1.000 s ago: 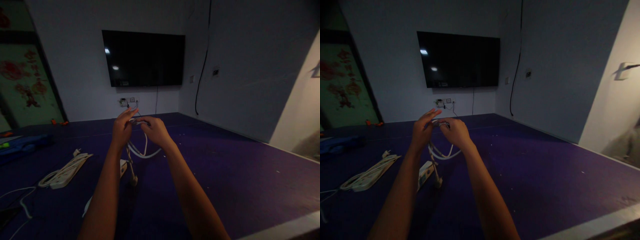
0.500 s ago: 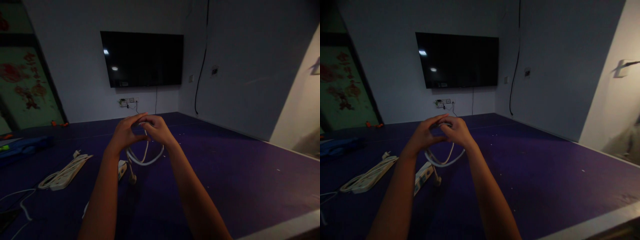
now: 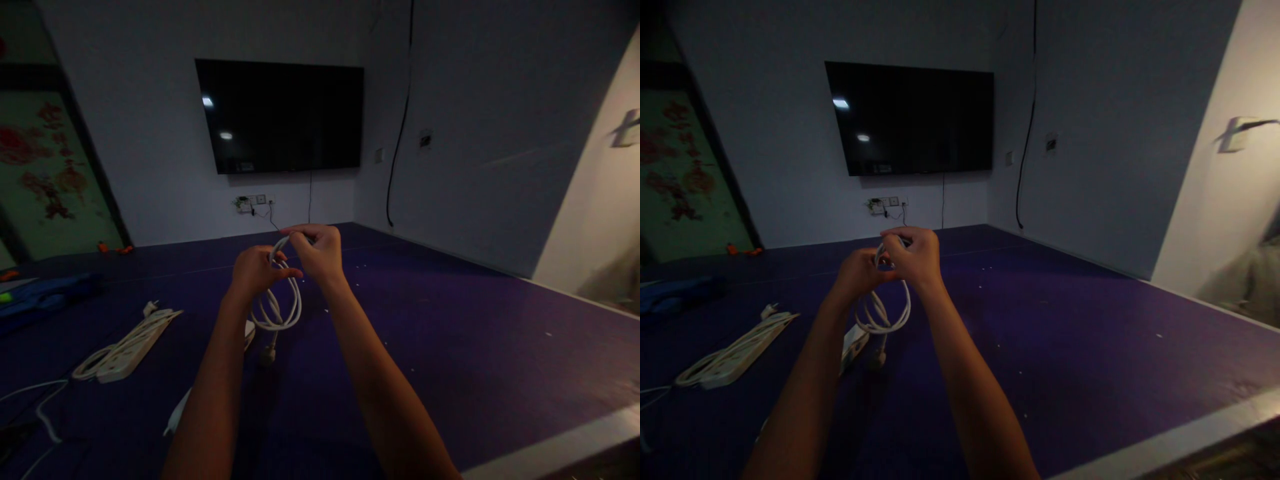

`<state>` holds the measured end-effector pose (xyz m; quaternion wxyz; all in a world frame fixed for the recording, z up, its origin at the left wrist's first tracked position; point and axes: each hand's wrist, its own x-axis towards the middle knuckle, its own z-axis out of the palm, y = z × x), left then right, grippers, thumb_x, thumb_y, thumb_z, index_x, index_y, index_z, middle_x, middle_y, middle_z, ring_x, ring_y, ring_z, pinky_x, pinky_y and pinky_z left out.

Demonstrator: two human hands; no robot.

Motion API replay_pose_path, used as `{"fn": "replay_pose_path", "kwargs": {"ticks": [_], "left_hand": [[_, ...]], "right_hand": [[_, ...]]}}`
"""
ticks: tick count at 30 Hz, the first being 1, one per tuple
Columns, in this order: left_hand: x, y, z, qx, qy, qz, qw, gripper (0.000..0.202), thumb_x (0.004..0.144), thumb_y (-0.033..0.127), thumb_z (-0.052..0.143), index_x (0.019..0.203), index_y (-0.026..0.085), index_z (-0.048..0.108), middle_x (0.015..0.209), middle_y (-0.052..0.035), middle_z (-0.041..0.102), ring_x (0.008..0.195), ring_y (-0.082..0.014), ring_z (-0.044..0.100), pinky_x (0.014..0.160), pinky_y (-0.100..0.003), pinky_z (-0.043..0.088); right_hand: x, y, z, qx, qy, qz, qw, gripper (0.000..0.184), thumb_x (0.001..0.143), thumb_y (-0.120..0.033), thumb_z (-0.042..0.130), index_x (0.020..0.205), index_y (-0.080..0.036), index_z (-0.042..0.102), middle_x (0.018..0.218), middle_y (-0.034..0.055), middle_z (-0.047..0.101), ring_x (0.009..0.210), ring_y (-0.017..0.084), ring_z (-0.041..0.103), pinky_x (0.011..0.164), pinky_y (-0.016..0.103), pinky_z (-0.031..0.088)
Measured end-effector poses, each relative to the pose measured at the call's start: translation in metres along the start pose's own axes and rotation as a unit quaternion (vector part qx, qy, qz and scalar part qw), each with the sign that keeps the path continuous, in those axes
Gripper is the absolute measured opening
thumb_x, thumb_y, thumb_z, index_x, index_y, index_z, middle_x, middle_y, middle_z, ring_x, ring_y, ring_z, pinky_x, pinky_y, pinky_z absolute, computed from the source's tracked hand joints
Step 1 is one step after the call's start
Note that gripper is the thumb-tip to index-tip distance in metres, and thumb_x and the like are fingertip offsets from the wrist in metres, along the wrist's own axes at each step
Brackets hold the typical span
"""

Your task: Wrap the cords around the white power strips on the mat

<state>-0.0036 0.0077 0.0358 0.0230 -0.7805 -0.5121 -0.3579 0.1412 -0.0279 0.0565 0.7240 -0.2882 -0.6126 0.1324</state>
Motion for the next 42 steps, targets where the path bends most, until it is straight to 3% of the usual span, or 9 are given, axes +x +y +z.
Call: {"fn": "replay_pose_path", "kwargs": {"ticks": [5, 15, 21, 26, 29, 32, 35, 37, 42], "left_hand": [[0.002, -0.034, 0.016, -0.117, -0.057, -0.072, 0.989, 0.043, 0.061, 0.057, 0.068, 0.078, 0.017, 0.070, 0.070, -0.0038, 0.067, 0.064, -0.0162, 0.058, 0.056, -0.027, 0.038], [0.004, -0.012, 0.030, -0.282, -0.056, 0.018, 0.958, 0.024, 0.071, 0.033, 0.065, 0.091, 0.023, 0.072, 0.107, -0.0083, 0.069, 0.097, -0.0220, 0.063, 0.084, -0.035, 0.046], [0.007, 0.000, 0.040, -0.326, -0.072, -0.020, 0.942, 0.028, 0.080, 0.041, 0.054, 0.075, 0.018, 0.069, 0.080, -0.0085, 0.072, 0.078, -0.0205, 0.065, 0.076, -0.033, 0.048], [0.008, 0.000, 0.041, -0.401, -0.014, -0.071, 0.913, 0.025, 0.083, 0.038, 0.050, 0.074, 0.016, 0.060, 0.053, -0.0023, 0.063, 0.051, -0.0144, 0.057, 0.056, -0.025, 0.044], [0.009, -0.005, 0.038, -0.441, 0.045, -0.117, 0.889, 0.022, 0.083, 0.033, 0.052, 0.069, 0.017, 0.054, 0.040, 0.0031, 0.052, 0.037, -0.0106, 0.047, 0.044, -0.021, 0.035], [0.012, -0.013, 0.033, -0.498, 0.114, -0.204, 0.835, 0.021, 0.083, 0.028, 0.054, 0.065, 0.018, 0.051, 0.037, 0.0052, 0.046, 0.032, -0.0091, 0.041, 0.038, -0.019, 0.030], [0.014, -0.023, 0.024, -0.541, 0.162, -0.270, 0.780, 0.022, 0.087, 0.026, 0.048, 0.065, 0.018, 0.047, 0.036, 0.0069, 0.042, 0.030, -0.0087, 0.039, 0.036, -0.018, 0.030], [0.013, -0.031, 0.016, -0.548, 0.179, -0.284, 0.766, 0.025, 0.090, 0.026, 0.042, 0.066, 0.019, 0.043, 0.036, 0.0082, 0.040, 0.029, -0.0078, 0.038, 0.037, -0.017, 0.033], [0.010, -0.052, -0.003, -0.604, 0.251, -0.333, 0.680, 0.029, 0.092, 0.028, 0.041, 0.064, 0.019, 0.041, 0.038, 0.0096, 0.036, 0.030, -0.0055, 0.035, 0.048, -0.019, 0.045]], "right_hand": [[0.016, -0.002, -0.039, 0.032, 0.114, 0.043, 0.992, 0.025, 0.072, -0.026, 0.053, 0.075, -0.012, 0.074, 0.044, -0.0051, 0.045, 0.041, 0.005, 0.034, 0.042, 0.020, 0.026], [0.011, -0.014, -0.027, 0.020, -0.003, -0.002, 1.000, 0.026, 0.075, -0.026, 0.053, 0.085, -0.013, 0.074, 0.060, -0.0002, 0.058, 0.052, 0.007, 0.044, 0.050, 0.023, 0.036], [0.010, -0.009, -0.024, 0.024, -0.062, -0.015, 0.998, 0.030, 0.083, -0.031, 0.051, 0.100, -0.014, 0.069, 0.076, 0.0032, 0.063, 0.064, 0.010, 0.053, 0.058, 0.024, 0.043], [0.012, 0.012, -0.012, 0.040, -0.118, 0.016, 0.992, 0.051, 0.086, -0.043, 0.053, 0.131, -0.019, 0.049, 0.098, 0.0071, 0.064, 0.087, 0.016, 0.058, 0.072, 0.028, 0.048], [0.014, 0.032, -0.005, 0.077, -0.114, 0.083, 0.987, 0.061, 0.092, -0.049, 0.040, 0.146, -0.027, 0.023, 0.116, 0.0084, 0.060, 0.101, 0.018, 0.057, 0.082, 0.034, 0.048], [0.010, 0.055, -0.003, 0.076, -0.127, 0.177, 0.973, 0.069, 0.091, -0.053, 0.038, 0.149, -0.030, 0.008, 0.131, 0.0097, 0.052, 0.115, 0.021, 0.052, 0.093, 0.041, 0.044], [-0.001, 0.078, -0.002, 0.030, -0.224, 0.282, 0.932, 0.098, 0.077, -0.055, 0.061, 0.150, -0.021, 0.004, 0.138, 0.0158, 0.046, 0.123, 0.023, 0.047, 0.099, 0.040, 0.040], [-0.011, 0.090, 0.001, -0.008, -0.298, 0.336, 0.894, 0.121, 0.061, -0.046, 0.079, 0.150, -0.015, 0.004, 0.134, 0.0194, 0.050, 0.120, 0.024, 0.050, 0.098, 0.036, 0.041], [-0.032, 0.107, 0.021, 0.029, -0.377, 0.371, 0.848, 0.127, 0.047, -0.028, 0.087, 0.149, -0.016, 0.013, 0.113, 0.0116, 0.063, 0.095, 0.019, 0.061, 0.078, 0.028, 0.050]]}}
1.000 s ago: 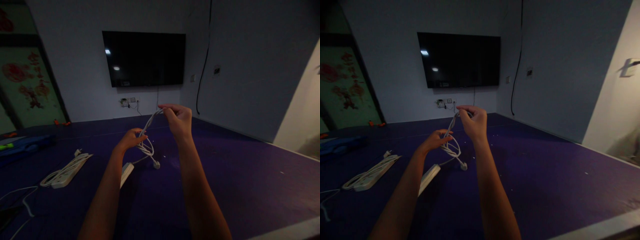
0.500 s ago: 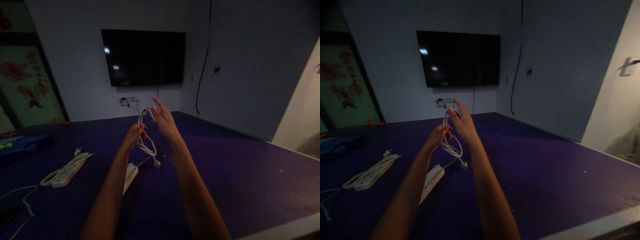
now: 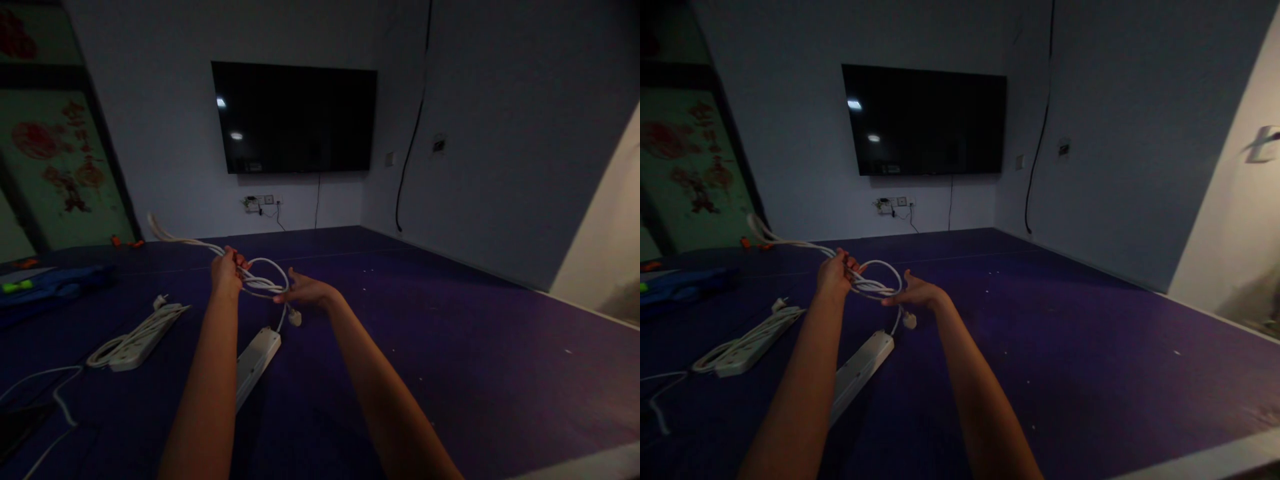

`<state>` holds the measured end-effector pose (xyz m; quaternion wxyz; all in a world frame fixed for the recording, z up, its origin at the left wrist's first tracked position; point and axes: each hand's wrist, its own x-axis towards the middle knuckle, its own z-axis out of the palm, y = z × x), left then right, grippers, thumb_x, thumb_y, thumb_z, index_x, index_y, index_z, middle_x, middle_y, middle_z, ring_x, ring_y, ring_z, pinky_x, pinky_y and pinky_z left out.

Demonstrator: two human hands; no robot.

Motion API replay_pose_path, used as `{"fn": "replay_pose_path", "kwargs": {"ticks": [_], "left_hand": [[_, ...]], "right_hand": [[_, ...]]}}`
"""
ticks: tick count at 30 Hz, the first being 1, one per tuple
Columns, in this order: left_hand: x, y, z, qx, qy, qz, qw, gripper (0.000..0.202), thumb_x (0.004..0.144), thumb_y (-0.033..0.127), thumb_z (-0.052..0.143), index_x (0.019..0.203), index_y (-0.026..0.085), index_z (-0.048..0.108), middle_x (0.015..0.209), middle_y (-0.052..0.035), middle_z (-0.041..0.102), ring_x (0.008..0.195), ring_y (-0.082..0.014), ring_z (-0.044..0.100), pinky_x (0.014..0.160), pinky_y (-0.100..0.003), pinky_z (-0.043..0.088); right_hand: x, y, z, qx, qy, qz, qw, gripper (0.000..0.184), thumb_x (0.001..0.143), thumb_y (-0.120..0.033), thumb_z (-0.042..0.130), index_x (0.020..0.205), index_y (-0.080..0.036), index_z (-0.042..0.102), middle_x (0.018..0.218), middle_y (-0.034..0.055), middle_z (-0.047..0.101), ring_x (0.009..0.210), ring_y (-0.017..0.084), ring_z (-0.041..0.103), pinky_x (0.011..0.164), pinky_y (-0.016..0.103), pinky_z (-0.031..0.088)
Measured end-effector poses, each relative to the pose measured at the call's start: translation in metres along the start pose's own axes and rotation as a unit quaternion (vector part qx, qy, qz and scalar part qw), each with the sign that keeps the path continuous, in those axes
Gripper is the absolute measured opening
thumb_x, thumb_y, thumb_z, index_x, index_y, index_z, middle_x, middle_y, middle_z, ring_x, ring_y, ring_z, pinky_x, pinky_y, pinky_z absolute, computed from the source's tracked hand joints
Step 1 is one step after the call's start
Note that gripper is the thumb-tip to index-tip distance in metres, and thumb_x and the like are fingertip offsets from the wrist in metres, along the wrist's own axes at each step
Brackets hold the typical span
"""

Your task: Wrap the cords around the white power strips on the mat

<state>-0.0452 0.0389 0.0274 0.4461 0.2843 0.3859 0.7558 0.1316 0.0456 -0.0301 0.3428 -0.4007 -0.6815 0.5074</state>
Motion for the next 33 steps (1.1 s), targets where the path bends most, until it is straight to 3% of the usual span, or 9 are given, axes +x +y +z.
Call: {"fn": "replay_pose_path", "kwargs": {"ticks": [3, 5, 7, 9, 12, 15, 19, 26, 33], "left_hand": [[0.004, 0.007, -0.008, -0.042, 0.037, -0.003, 0.998, 0.032, 0.094, 0.027, 0.037, 0.063, 0.019, 0.040, 0.038, 0.0095, 0.034, 0.031, -0.0053, 0.034, 0.051, -0.020, 0.048], [0.005, 0.011, -0.012, -0.051, 0.047, 0.000, 0.998, 0.032, 0.094, 0.026, 0.035, 0.064, 0.019, 0.040, 0.039, 0.0095, 0.034, 0.031, -0.0056, 0.033, 0.053, -0.021, 0.049], [0.005, 0.013, -0.014, -0.060, 0.054, 0.002, 0.997, 0.032, 0.094, 0.026, 0.035, 0.064, 0.019, 0.040, 0.039, 0.0094, 0.034, 0.032, -0.0058, 0.034, 0.053, -0.021, 0.048], [0.006, 0.014, -0.015, -0.066, 0.061, 0.003, 0.996, 0.032, 0.094, 0.025, 0.035, 0.063, 0.019, 0.039, 0.039, 0.0092, 0.034, 0.032, -0.0057, 0.033, 0.051, -0.020, 0.046], [0.009, 0.016, -0.018, -0.070, 0.080, 0.008, 0.994, 0.033, 0.094, 0.026, 0.036, 0.061, 0.019, 0.038, 0.041, 0.0089, 0.035, 0.033, -0.0057, 0.033, 0.048, -0.019, 0.042], [0.011, 0.019, -0.024, -0.064, 0.110, 0.022, 0.992, 0.032, 0.093, 0.026, 0.037, 0.062, 0.019, 0.038, 0.043, 0.0079, 0.038, 0.035, -0.0064, 0.037, 0.047, -0.018, 0.040], [0.013, 0.023, -0.034, -0.039, 0.135, 0.031, 0.990, 0.030, 0.092, 0.026, 0.038, 0.064, 0.019, 0.042, 0.046, 0.0061, 0.046, 0.039, -0.0079, 0.046, 0.048, -0.019, 0.041], [0.007, 0.026, -0.029, 0.000, 0.132, 0.006, 0.991, 0.028, 0.092, 0.028, 0.040, 0.067, 0.018, 0.044, 0.049, 0.0059, 0.050, 0.040, -0.0090, 0.050, 0.050, -0.022, 0.043], [-0.001, 0.013, -0.013, 0.009, 0.111, -0.031, 0.993, 0.028, 0.093, 0.022, 0.036, 0.066, 0.018, 0.042, 0.046, 0.0055, 0.049, 0.038, -0.0086, 0.047, 0.050, -0.024, 0.047]], "right_hand": [[0.009, 0.007, 0.015, 0.046, -0.032, 0.004, 0.998, 0.132, 0.047, -0.017, 0.087, 0.149, -0.019, 0.002, 0.093, 0.0027, 0.067, 0.073, 0.012, 0.061, 0.061, 0.021, 0.049], [0.015, 0.013, 0.023, 0.066, -0.015, 0.029, 0.997, 0.124, 0.055, -0.013, 0.083, 0.149, -0.019, 0.002, 0.076, -0.0029, 0.066, 0.057, 0.009, 0.056, 0.052, 0.019, 0.044], [0.022, 0.020, 0.030, 0.087, -0.001, 0.042, 0.995, 0.095, 0.066, -0.015, 0.076, 0.144, -0.016, 0.022, 0.066, -0.0042, 0.064, 0.048, 0.007, 0.051, 0.046, 0.017, 0.040], [0.027, 0.027, 0.035, 0.109, -0.003, 0.035, 0.993, 0.056, 0.074, -0.020, 0.071, 0.125, -0.013, 0.048, 0.062, -0.0027, 0.063, 0.045, 0.006, 0.050, 0.043, 0.016, 0.037], [0.030, 0.033, 0.037, 0.116, -0.011, 0.013, 0.993, 0.019, 0.077, -0.027, 0.069, 0.083, -0.013, 0.058, 0.053, -0.0034, 0.058, 0.043, 0.006, 0.050, 0.041, 0.016, 0.036], [0.028, 0.030, 0.032, 0.115, -0.018, -0.002, 0.993, 0.030, 0.074, -0.035, 0.072, 0.065, -0.014, 0.052, 0.046, -0.0061, 0.050, 0.041, 0.005, 0.048, 0.042, 0.016, 0.036], [0.019, 0.011, 0.017, 0.120, -0.038, -0.017, 0.992, 0.034, 0.069, -0.041, 0.074, 0.067, -0.014, 0.055, 0.043, -0.0095, 0.043, 0.037, 0.004, 0.041, 0.043, 0.019, 0.040], [-0.010, -0.031, -0.007, 0.114, 0.014, -0.059, 0.992, 0.037, 0.063, -0.036, 0.077, 0.085, -0.009, 0.065, 0.040, -0.0133, 0.033, 0.035, 0.001, 0.031, 0.039, 0.018, 0.034], [-0.028, -0.049, -0.020, 0.169, 0.091, -0.122, 0.974, 0.048, 0.062, -0.025, 0.075, 0.105, -0.007, 0.065, 0.043, -0.0135, 0.033, 0.037, 0.002, 0.027, 0.038, 0.018, 0.034]]}}
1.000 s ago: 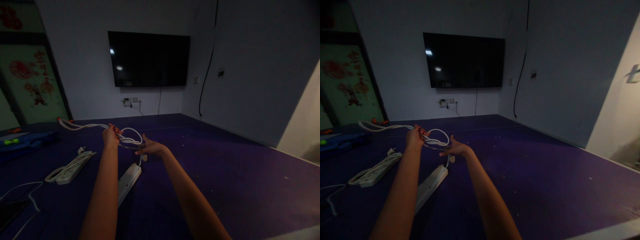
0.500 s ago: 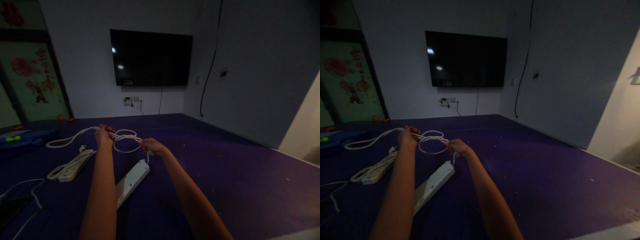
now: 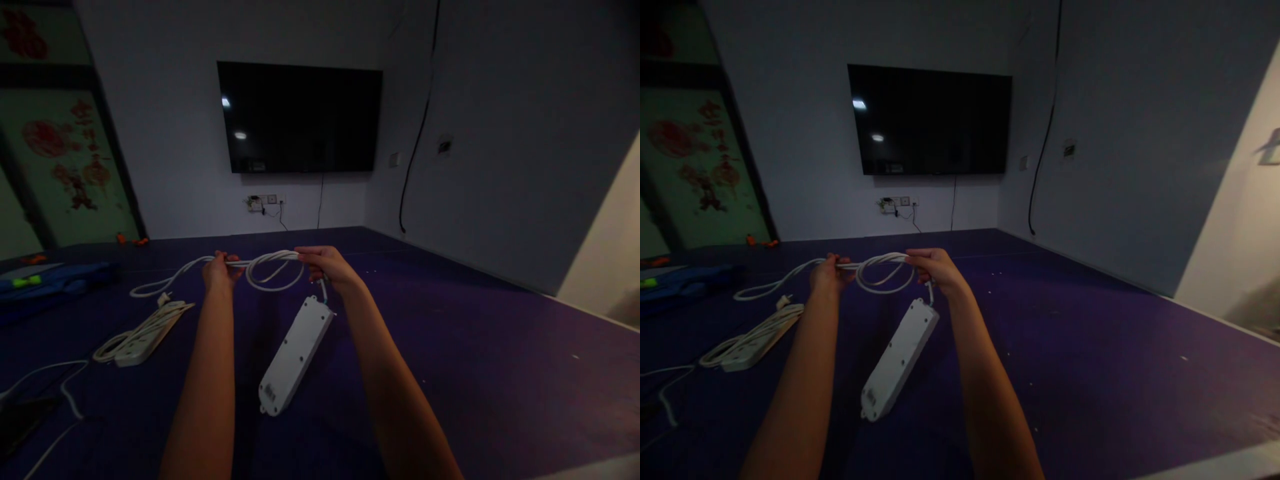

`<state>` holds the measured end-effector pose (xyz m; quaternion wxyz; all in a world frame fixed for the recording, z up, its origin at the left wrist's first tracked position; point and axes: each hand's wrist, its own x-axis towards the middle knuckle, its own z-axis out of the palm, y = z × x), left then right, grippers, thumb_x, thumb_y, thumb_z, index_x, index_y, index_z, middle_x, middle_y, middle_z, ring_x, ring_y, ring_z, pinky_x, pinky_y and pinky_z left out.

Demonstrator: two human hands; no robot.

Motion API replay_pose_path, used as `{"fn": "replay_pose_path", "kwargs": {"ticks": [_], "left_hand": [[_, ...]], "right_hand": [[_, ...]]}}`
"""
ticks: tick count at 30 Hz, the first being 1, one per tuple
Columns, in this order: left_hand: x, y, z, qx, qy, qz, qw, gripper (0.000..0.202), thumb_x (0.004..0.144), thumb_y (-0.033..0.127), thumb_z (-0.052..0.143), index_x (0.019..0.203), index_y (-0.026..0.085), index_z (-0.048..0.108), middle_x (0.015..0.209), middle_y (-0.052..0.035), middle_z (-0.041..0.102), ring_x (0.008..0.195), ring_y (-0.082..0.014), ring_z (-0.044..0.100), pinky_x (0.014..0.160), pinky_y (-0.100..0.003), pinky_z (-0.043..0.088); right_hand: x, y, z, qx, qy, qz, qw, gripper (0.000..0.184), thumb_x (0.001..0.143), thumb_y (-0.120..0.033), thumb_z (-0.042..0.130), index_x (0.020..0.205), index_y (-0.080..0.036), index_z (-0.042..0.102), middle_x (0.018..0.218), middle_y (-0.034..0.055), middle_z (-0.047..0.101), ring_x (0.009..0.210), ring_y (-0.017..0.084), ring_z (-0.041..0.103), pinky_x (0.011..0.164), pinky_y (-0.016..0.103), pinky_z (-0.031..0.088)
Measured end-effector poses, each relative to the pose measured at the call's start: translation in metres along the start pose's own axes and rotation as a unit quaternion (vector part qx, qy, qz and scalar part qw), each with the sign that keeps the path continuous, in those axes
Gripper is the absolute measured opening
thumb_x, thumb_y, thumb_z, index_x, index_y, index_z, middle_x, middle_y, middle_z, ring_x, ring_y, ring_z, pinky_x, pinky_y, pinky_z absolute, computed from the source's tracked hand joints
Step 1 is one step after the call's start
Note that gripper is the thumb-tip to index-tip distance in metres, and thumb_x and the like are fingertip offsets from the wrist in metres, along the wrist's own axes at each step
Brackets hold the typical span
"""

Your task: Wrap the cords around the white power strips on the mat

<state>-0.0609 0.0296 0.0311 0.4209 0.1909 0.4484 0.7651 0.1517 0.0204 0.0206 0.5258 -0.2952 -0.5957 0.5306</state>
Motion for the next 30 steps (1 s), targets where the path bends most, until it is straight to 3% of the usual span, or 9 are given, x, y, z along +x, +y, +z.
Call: {"fn": "replay_pose_path", "kwargs": {"ticks": [9, 12, 15, 18, 20, 22, 25, 27, 30], "left_hand": [[-0.001, -0.012, 0.001, 0.035, -0.046, 0.019, 0.998, 0.024, 0.091, 0.021, 0.040, 0.068, 0.018, 0.043, 0.047, 0.0060, 0.051, 0.041, -0.0078, 0.051, 0.056, -0.024, 0.050], [0.005, -0.007, -0.008, 0.126, -0.114, -0.006, 0.985, 0.023, 0.084, 0.032, 0.054, 0.067, 0.017, 0.051, 0.048, 0.0010, 0.057, 0.042, -0.0117, 0.054, 0.052, -0.025, 0.049], [0.008, 0.002, -0.019, 0.311, -0.182, -0.026, 0.932, 0.042, 0.076, 0.055, 0.058, 0.062, 0.015, 0.055, 0.049, -0.0074, 0.061, 0.042, -0.0168, 0.055, 0.047, -0.029, 0.046], [0.002, 0.013, -0.022, 0.475, -0.175, -0.007, 0.863, 0.057, 0.070, 0.069, 0.053, 0.053, 0.015, 0.056, 0.048, -0.0128, 0.061, 0.042, -0.0211, 0.056, 0.047, -0.032, 0.045], [-0.008, 0.021, -0.019, 0.533, -0.158, 0.064, 0.829, 0.058, 0.070, 0.069, 0.053, 0.050, 0.015, 0.057, 0.049, -0.0138, 0.061, 0.049, -0.0240, 0.060, 0.052, -0.035, 0.047], [-0.021, 0.027, -0.014, 0.505, -0.160, 0.211, 0.821, 0.054, 0.067, 0.067, 0.059, 0.056, 0.014, 0.062, 0.060, -0.0136, 0.067, 0.065, -0.0266, 0.065, 0.065, -0.037, 0.050], [-0.044, 0.029, -0.003, 0.327, -0.256, 0.401, 0.817, 0.055, 0.063, 0.062, 0.067, 0.093, 0.016, 0.069, 0.104, -0.0119, 0.070, 0.103, -0.0279, 0.061, 0.091, -0.040, 0.045], [-0.057, 0.025, 0.004, 0.235, -0.373, 0.430, 0.788, 0.067, 0.061, 0.058, 0.072, 0.116, 0.021, 0.062, 0.128, -0.0107, 0.059, 0.123, -0.0278, 0.049, 0.102, -0.041, 0.037], [-0.070, 0.018, 0.011, 0.175, -0.521, 0.394, 0.737, 0.081, 0.058, 0.053, 0.077, 0.130, 0.025, 0.051, 0.139, -0.0101, 0.050, 0.131, -0.0291, 0.039, 0.107, -0.041, 0.032]], "right_hand": [[-0.001, -0.011, 0.003, 0.092, -0.007, -0.077, 0.993, 0.041, 0.066, -0.029, 0.069, 0.104, -0.012, 0.066, 0.041, -0.0157, 0.024, 0.035, 0.001, 0.017, 0.038, 0.018, 0.031], [-0.002, -0.014, 0.000, 0.098, -0.038, -0.093, 0.990, 0.037, 0.069, -0.030, 0.068, 0.103, -0.015, 0.065, 0.042, -0.0156, 0.023, 0.035, 0.002, 0.017, 0.040, 0.019, 0.034], [-0.005, -0.017, -0.002, 0.122, -0.042, -0.109, 0.986, 0.032, 0.073, -0.030, 0.064, 0.102, -0.017, 0.064, 0.043, -0.0150, 0.022, 0.035, 0.003, 0.017, 0.042, 0.020, 0.036], [-0.008, -0.022, -0.002, 0.151, -0.033, -0.134, 0.979, 0.029, 0.075, -0.029, 0.062, 0.101, -0.018, 0.063, 0.044, -0.0145, 0.022, 0.035, 0.003, 0.018, 0.044, 0.020, 0.037], [-0.010, -0.025, -0.001, 0.159, -0.024, -0.145, 0.976, 0.028, 0.075, -0.029, 0.061, 0.101, -0.018, 0.062, 0.044, -0.0143, 0.022, 0.036, 0.004, 0.017, 0.043, 0.020, 0.037], [-0.012, -0.028, -0.001, 0.160, -0.022, -0.151, 0.975, 0.027, 0.075, -0.030, 0.061, 0.100, -0.018, 0.062, 0.044, -0.0144, 0.021, 0.036, 0.004, 0.016, 0.043, 0.020, 0.036], [-0.016, -0.033, 0.000, 0.146, -0.043, -0.154, 0.976, 0.028, 0.076, -0.031, 0.061, 0.102, -0.019, 0.061, 0.044, -0.0146, 0.019, 0.036, 0.004, 0.014, 0.043, 0.020, 0.036], [-0.020, -0.036, 0.002, 0.132, -0.071, -0.154, 0.977, 0.030, 0.077, -0.032, 0.060, 0.104, -0.019, 0.060, 0.044, -0.0147, 0.019, 0.036, 0.004, 0.014, 0.042, 0.020, 0.036], [-0.027, -0.041, 0.005, 0.109, -0.121, -0.151, 0.975, 0.034, 0.078, -0.033, 0.059, 0.109, -0.020, 0.058, 0.045, -0.0151, 0.020, 0.035, 0.004, 0.014, 0.041, 0.018, 0.036]]}}
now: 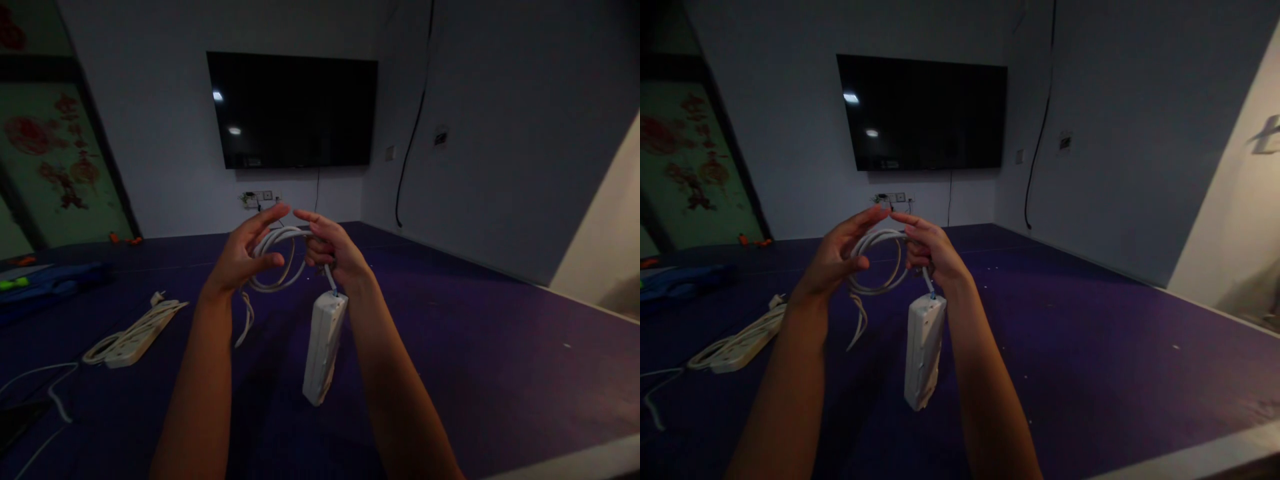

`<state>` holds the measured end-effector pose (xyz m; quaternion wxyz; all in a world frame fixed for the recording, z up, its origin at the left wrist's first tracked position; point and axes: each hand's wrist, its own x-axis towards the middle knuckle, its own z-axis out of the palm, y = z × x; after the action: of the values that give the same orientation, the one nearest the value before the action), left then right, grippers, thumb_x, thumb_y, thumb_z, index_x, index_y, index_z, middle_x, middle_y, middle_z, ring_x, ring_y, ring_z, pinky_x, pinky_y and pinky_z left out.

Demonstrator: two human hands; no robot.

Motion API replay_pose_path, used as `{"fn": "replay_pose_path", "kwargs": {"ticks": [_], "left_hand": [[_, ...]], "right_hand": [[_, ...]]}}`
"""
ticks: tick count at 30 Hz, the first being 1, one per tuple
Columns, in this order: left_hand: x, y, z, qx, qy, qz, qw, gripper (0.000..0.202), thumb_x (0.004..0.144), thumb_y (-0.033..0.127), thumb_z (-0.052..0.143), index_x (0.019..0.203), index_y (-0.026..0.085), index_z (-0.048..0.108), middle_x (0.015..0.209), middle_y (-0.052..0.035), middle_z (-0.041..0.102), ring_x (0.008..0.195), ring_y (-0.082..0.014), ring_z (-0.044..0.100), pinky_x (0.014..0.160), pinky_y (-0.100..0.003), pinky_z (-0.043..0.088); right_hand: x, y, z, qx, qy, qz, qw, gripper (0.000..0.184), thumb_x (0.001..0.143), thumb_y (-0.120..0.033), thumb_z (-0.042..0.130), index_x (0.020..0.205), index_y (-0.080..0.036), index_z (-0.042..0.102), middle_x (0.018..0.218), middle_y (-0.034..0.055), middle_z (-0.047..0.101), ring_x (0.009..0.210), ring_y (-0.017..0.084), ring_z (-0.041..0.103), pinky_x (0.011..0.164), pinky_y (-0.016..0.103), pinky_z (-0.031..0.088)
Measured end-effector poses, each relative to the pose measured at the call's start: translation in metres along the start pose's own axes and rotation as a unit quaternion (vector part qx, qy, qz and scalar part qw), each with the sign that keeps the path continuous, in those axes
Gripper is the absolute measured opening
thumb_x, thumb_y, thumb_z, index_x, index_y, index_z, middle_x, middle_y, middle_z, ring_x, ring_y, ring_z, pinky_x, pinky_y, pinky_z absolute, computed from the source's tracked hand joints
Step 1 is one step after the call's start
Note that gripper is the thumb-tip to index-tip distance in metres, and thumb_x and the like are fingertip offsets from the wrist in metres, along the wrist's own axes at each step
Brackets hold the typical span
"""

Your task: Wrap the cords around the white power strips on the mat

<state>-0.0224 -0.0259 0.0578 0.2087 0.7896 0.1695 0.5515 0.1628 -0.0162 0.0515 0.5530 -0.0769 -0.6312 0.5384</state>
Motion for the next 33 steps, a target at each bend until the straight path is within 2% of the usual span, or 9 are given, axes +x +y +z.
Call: {"fn": "replay_pose_path", "kwargs": {"ticks": [2, 5, 9, 14, 19, 23, 27, 30, 33], "left_hand": [[-0.001, 0.001, 0.006, -0.048, -0.048, -0.007, 0.998, 0.085, 0.059, 0.049, 0.078, 0.135, 0.027, 0.047, 0.140, -0.0101, 0.048, 0.129, -0.0304, 0.043, 0.105, -0.042, 0.035], [-0.004, 0.002, 0.010, -0.082, -0.071, -0.039, 0.993, 0.084, 0.066, 0.042, 0.076, 0.140, 0.031, 0.039, 0.139, -0.0090, 0.049, 0.120, -0.0283, 0.051, 0.101, -0.040, 0.039], [-0.004, -0.001, 0.012, -0.081, -0.053, -0.087, 0.991, 0.074, 0.068, 0.039, 0.074, 0.136, 0.029, 0.046, 0.127, -0.0072, 0.060, 0.107, -0.0241, 0.058, 0.092, -0.034, 0.043], [0.000, -0.012, 0.013, -0.152, -0.045, -0.148, 0.976, 0.060, 0.074, 0.051, 0.064, 0.127, 0.023, 0.057, 0.094, -0.0070, 0.068, 0.082, -0.0181, 0.061, 0.066, -0.026, 0.045], [0.002, -0.014, 0.013, -0.172, -0.015, -0.173, 0.970, 0.049, 0.074, 0.047, 0.066, 0.114, 0.019, 0.065, 0.088, -0.0072, 0.068, 0.078, -0.0171, 0.060, 0.066, -0.026, 0.043], [0.001, -0.012, 0.009, -0.142, -0.021, -0.194, 0.970, 0.043, 0.072, 0.041, 0.067, 0.108, 0.018, 0.068, 0.088, -0.0073, 0.070, 0.077, -0.0176, 0.060, 0.069, -0.028, 0.043], [-0.001, -0.015, 0.002, -0.069, -0.038, -0.247, 0.966, 0.033, 0.066, 0.036, 0.071, 0.093, 0.017, 0.071, 0.080, -0.0065, 0.070, 0.073, -0.0176, 0.061, 0.069, -0.029, 0.043], [0.000, -0.021, 0.003, -0.002, -0.080, -0.263, 0.961, 0.026, 0.064, 0.035, 0.071, 0.082, 0.017, 0.070, 0.078, -0.0061, 0.070, 0.073, -0.0184, 0.062, 0.071, -0.032, 0.044], [0.002, -0.026, 0.010, 0.052, -0.124, -0.267, 0.954, 0.024, 0.065, 0.035, 0.069, 0.081, 0.017, 0.068, 0.078, -0.0051, 0.069, 0.075, -0.0191, 0.062, 0.072, -0.033, 0.045]], "right_hand": [[-0.002, -0.003, 0.003, -0.015, -0.020, 0.006, 1.000, 0.035, 0.079, -0.034, 0.060, 0.111, -0.020, 0.057, 0.044, -0.0153, 0.021, 0.035, 0.004, 0.015, 0.040, 0.018, 0.036], [-0.002, -0.005, 0.006, -0.042, -0.003, 0.001, 0.999, 0.031, 0.077, -0.032, 0.064, 0.104, -0.019, 0.057, 0.043, -0.0153, 0.026, 0.034, 0.003, 0.020, 0.039, 0.016, 0.034], [0.000, -0.004, 0.007, -0.068, 0.068, -0.033, 0.995, 0.028, 0.072, -0.031, 0.071, 0.092, -0.018, 0.056, 0.043, -0.0145, 0.034, 0.034, 0.002, 0.026, 0.037, 0.015, 0.031], [0.003, 0.000, 0.010, -0.105, 0.112, -0.054, 0.987, 0.036, 0.064, -0.039, 0.077, 0.082, -0.019, 0.053, 0.041, -0.0130, 0.040, 0.032, 0.002, 0.029, 0.034, 0.016, 0.028], [0.008, 0.006, 0.016, -0.123, 0.161, -0.067, 0.977, 0.040, 0.060, -0.044, 0.077, 0.077, -0.020, 0.051, 0.041, -0.0105, 0.046, 0.031, 0.003, 0.033, 0.032, 0.017, 0.026], [0.009, 0.005, 0.014, -0.129, 0.204, -0.082, 0.967, 0.035, 0.063, -0.041, 0.075, 0.074, -0.020, 0.049, 0.038, -0.0126, 0.040, 0.031, 0.003, 0.032, 0.032, 0.017, 0.026], [0.003, -0.007, 0.001, -0.105, 0.283, -0.131, 0.944, 0.030, 0.066, -0.035, 0.072, 0.073, -0.022, 0.046, 0.041, -0.0135, 0.036, 0.033, 0.002, 0.030, 0.036, 0.018, 0.031], [0.000, -0.014, -0.008, -0.101, 0.323, -0.162, 0.927, 0.030, 0.067, -0.036, 0.071, 0.076, -0.023, 0.046, 0.043, -0.0132, 0.035, 0.034, 0.003, 0.029, 0.038, 0.019, 0.033], [0.000, -0.013, -0.013, -0.111, 0.346, -0.182, 0.914, 0.029, 0.070, -0.041, 0.068, 0.082, -0.024, 0.048, 0.044, -0.0127, 0.033, 0.035, 0.004, 0.029, 0.039, 0.020, 0.033]]}}
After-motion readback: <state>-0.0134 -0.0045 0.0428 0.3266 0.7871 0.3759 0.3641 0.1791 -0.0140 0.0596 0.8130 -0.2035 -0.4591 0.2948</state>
